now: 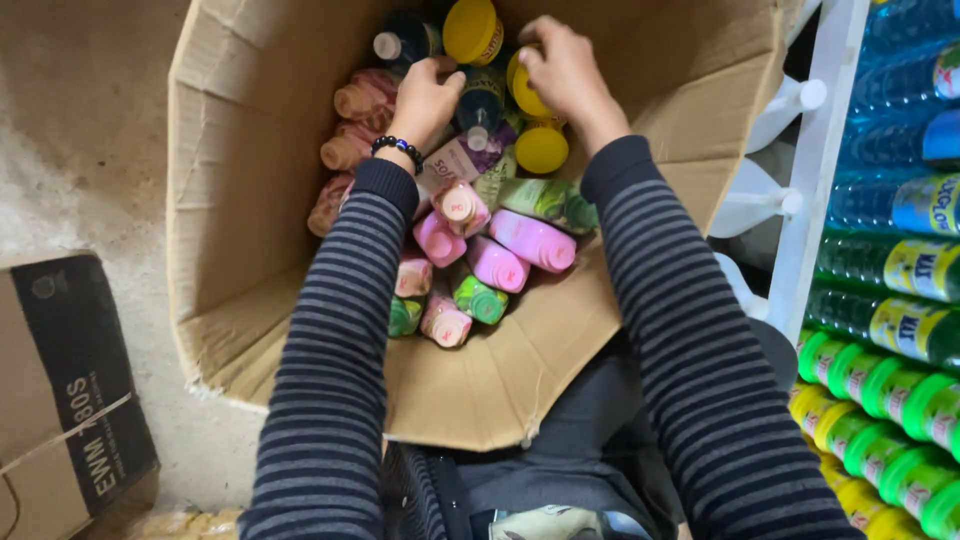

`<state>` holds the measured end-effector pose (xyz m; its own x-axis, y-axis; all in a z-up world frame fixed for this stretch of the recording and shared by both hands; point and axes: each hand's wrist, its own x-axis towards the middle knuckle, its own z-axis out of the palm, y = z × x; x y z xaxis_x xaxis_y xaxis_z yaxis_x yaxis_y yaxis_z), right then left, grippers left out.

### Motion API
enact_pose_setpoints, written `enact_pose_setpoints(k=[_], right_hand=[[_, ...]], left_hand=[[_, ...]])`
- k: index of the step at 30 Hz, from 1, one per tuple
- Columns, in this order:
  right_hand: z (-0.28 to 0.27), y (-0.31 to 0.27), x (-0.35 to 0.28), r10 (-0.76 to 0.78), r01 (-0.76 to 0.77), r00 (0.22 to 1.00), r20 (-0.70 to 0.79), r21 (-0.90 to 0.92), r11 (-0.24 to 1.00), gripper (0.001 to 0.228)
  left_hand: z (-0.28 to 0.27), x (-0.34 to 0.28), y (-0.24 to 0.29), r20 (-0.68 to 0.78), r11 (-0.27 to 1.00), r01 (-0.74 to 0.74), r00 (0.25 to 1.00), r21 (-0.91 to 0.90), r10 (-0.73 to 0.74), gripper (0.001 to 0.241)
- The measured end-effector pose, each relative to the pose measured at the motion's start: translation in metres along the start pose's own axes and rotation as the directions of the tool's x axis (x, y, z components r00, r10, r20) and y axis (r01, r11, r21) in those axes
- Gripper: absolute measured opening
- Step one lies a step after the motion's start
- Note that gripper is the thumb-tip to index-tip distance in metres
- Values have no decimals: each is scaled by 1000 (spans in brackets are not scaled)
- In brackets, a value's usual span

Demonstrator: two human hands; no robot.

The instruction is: Taking cleaning products and detergents out of a cardboard box and arranging them on grocery store shelves.

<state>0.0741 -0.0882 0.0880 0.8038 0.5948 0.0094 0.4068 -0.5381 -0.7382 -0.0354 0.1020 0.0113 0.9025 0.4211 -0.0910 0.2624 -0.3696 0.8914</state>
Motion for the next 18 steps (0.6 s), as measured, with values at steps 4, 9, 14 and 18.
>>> enact_pose_setpoints(k=[4, 9, 14, 18], right_hand=[[22, 47, 18, -81, 97, 994, 70, -259, 961, 30], [41, 111, 48, 290, -46, 894, 341, -575, 817, 30], [64, 145, 53, 70, -3, 981, 182, -342, 940, 38], [81, 153, 63, 123, -87, 985, 119, -272, 958, 39]], left_hand=[[43, 28, -65, -76, 988, 44, 996, -145, -55, 35], [63, 36, -80, -32, 837, 167, 976, -521, -215, 24], [91, 56, -118, -114, 834, 159, 960, -529, -255, 28], [91, 68, -104, -106, 841, 264, 930, -473, -351, 39]])
